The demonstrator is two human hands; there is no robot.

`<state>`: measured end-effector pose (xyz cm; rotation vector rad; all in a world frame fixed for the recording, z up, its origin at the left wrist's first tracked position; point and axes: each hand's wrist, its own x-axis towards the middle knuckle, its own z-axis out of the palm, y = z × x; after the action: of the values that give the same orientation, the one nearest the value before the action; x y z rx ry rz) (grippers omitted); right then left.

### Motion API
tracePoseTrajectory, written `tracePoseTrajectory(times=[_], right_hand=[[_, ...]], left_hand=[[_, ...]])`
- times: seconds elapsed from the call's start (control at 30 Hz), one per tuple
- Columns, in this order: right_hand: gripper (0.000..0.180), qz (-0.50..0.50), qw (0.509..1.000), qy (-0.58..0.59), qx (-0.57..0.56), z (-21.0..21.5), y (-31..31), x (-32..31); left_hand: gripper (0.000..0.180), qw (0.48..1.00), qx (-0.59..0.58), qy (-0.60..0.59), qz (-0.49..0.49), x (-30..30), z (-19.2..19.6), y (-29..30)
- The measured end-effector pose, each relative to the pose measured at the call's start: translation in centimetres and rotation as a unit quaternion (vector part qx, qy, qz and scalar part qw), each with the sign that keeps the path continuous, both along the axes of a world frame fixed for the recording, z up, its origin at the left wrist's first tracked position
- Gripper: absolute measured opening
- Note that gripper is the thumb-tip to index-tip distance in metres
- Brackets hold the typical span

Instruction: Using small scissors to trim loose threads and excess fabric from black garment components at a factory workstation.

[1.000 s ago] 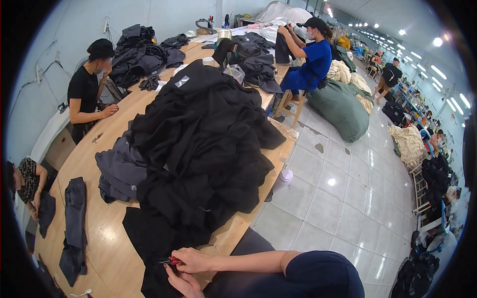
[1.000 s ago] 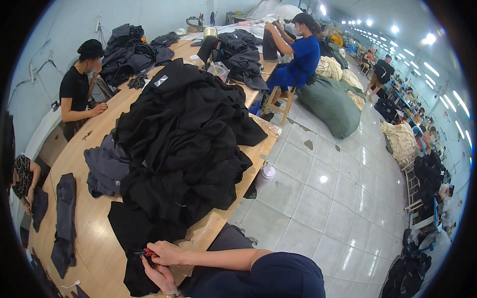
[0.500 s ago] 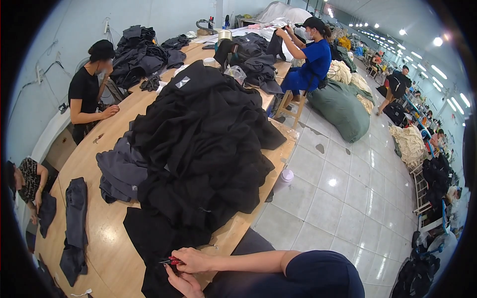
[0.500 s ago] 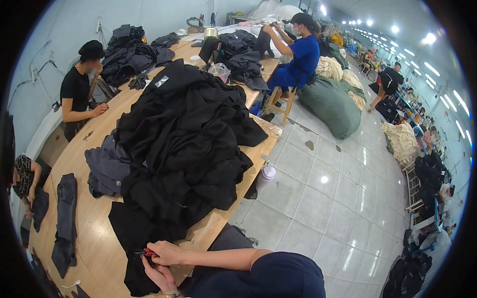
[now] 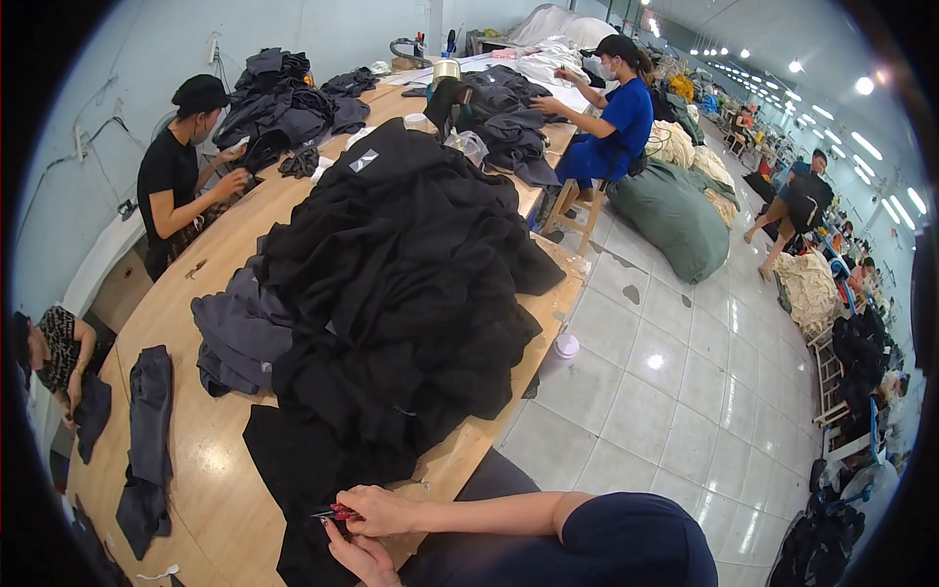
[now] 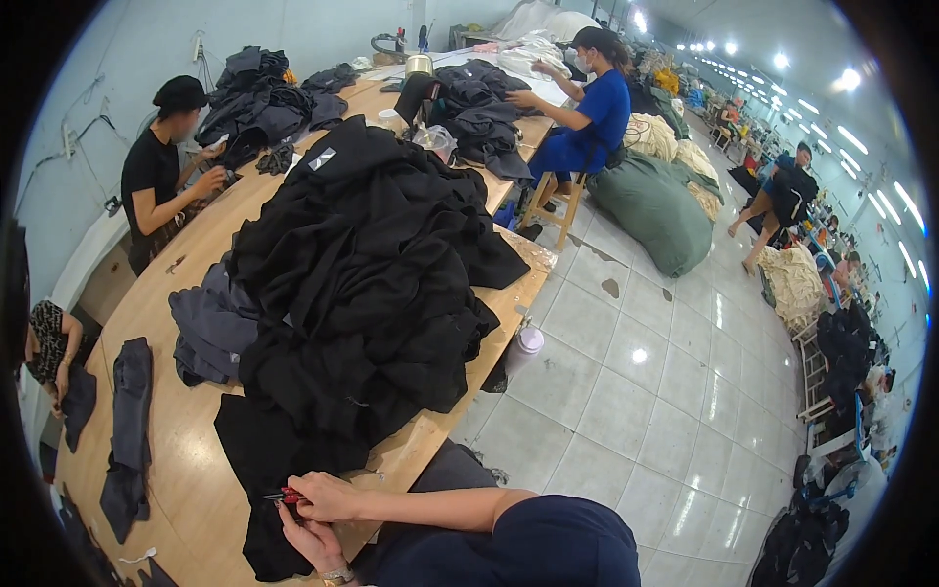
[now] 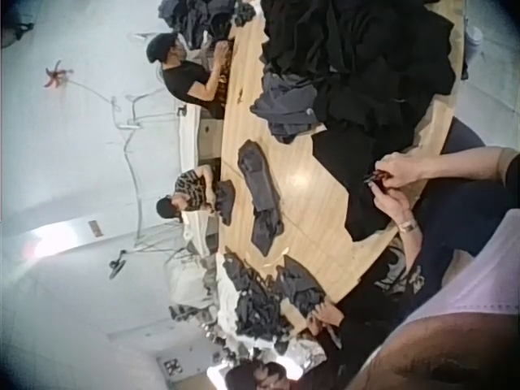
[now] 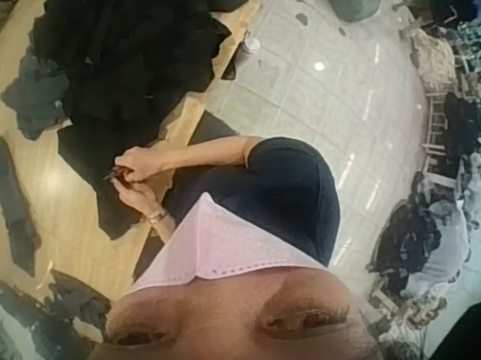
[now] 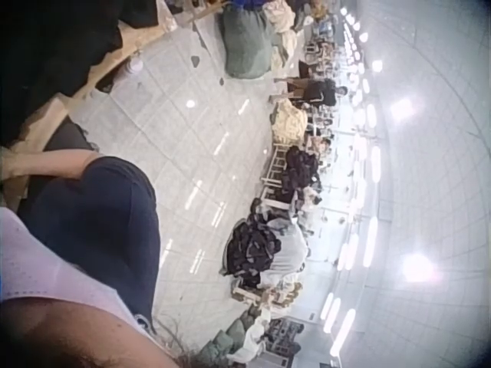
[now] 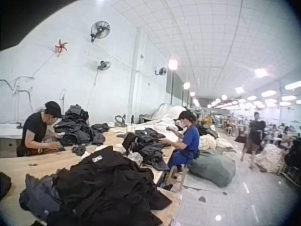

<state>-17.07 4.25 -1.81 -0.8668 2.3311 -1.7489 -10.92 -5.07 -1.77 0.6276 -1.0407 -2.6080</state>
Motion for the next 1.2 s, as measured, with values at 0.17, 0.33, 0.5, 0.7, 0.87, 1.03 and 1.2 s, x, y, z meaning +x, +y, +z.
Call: tracePoseTrajectory(times=[0.17, 0.33, 0.5, 0.7, 0.87, 1.03, 1.2], right_hand=[[0.025, 0.011, 0.997, 0.073, -0.003, 0.3, -0.4, 0.1], [0.027, -0.018, 0.992, 0.124, -0.017, 4.5, 0.6, -0.9], [0.021, -0.007, 0.997, -0.062, -0.055, 5.0, 0.1, 0.5], [0.010, 0.078, 0.958, -0.240, -0.137, 5.5, 0.8, 0.7], [0.010, 0.048, 0.975, -0.188, -0.110, 5.4, 1.0, 0.3], [0.017, 0.023, 0.999, 0.025, 0.024, 5.1, 1.0, -0.3], [0.022, 0.025, 0.982, 0.171, 0.075, 4.8, 1.0, -0.6]], left_hand=[[0.023, 0.994, -0.032, -0.039, 0.098, 0.2, 0.3, 0.0], [0.019, 0.988, -0.048, -0.042, 0.141, -0.8, 4.1, 1.2], [0.023, 0.992, 0.010, 0.042, 0.122, 0.3, 5.9, 0.9], [0.025, 0.985, 0.026, 0.076, 0.153, 1.2, 3.5, 0.1], [0.025, 0.984, 0.048, 0.080, 0.149, 1.4, 3.8, 0.1], [0.019, 0.985, 0.065, 0.086, 0.136, 1.6, 5.1, -0.3], [0.015, 0.987, 0.046, 0.081, 0.134, 1.7, 4.6, -0.7]])
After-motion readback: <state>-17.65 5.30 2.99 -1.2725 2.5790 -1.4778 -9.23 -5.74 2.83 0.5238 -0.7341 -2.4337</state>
